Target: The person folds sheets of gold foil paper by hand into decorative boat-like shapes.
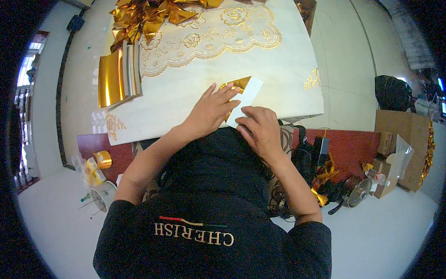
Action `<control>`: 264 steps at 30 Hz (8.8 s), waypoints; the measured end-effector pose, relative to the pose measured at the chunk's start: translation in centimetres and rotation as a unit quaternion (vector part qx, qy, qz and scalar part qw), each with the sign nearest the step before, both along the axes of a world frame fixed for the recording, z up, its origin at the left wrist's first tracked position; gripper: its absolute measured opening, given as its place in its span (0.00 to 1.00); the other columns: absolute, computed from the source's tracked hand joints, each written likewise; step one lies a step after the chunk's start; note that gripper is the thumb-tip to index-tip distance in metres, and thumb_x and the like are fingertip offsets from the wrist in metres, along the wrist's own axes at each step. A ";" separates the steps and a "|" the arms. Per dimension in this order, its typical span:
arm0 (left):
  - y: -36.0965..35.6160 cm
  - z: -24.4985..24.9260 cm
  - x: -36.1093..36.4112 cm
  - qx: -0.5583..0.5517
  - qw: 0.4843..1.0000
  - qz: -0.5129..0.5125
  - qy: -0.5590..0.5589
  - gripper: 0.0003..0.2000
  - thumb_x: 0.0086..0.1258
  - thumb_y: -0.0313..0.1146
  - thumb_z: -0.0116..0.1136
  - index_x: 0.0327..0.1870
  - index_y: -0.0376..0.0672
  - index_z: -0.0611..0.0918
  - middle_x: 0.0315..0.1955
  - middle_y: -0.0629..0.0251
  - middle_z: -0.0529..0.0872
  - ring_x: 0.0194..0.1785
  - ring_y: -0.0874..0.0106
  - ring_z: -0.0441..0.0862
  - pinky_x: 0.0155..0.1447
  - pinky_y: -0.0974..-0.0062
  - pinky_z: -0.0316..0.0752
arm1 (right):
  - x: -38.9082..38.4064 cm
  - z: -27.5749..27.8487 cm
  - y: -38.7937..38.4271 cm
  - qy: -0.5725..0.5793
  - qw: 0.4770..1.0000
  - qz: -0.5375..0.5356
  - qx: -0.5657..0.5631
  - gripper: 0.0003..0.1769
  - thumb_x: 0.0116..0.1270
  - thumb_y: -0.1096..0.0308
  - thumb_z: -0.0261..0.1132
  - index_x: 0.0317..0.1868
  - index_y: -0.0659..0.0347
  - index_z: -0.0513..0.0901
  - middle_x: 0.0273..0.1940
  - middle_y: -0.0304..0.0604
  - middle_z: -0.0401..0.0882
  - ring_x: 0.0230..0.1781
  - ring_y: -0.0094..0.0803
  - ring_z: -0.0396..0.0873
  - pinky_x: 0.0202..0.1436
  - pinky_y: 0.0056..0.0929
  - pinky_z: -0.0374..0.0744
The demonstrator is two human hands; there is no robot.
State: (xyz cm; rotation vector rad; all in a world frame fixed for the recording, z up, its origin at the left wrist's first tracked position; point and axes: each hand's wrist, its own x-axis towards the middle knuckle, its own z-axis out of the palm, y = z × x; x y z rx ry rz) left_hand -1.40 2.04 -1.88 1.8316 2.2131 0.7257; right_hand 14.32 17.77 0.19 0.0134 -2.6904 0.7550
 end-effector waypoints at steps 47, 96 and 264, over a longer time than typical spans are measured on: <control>-0.3 -0.2 0.3 -0.022 0.999 -0.007 0.044 0.26 0.71 0.35 0.59 0.71 0.46 0.72 0.76 0.58 0.63 0.81 0.57 0.56 0.79 0.41 0.52 | -1.6 -1.1 -1.2 0.040 0.998 -0.054 -0.006 0.11 0.57 0.68 0.76 0.37 0.57 0.82 0.47 0.41 0.81 0.48 0.42 0.78 0.51 0.42 0.73; -0.1 0.1 -0.1 0.003 1.000 -0.028 0.013 0.25 0.69 0.31 0.59 0.68 0.42 0.75 0.75 0.54 0.65 0.81 0.54 0.56 0.81 0.47 0.53 | -3.9 0.2 5.2 -0.019 0.986 -0.163 0.024 0.17 0.66 0.62 0.69 0.54 0.58 0.86 0.48 0.47 0.82 0.49 0.45 0.78 0.53 0.41 0.76; -1.4 1.5 -0.1 0.011 0.996 -0.078 0.035 0.21 0.69 0.39 0.64 0.61 0.42 0.79 0.64 0.57 0.78 0.71 0.59 0.72 0.74 0.51 0.65 | -0.1 -0.4 1.2 0.022 0.998 0.012 0.055 0.15 0.58 0.69 0.74 0.46 0.54 0.85 0.46 0.37 0.83 0.41 0.38 0.80 0.43 0.38 0.77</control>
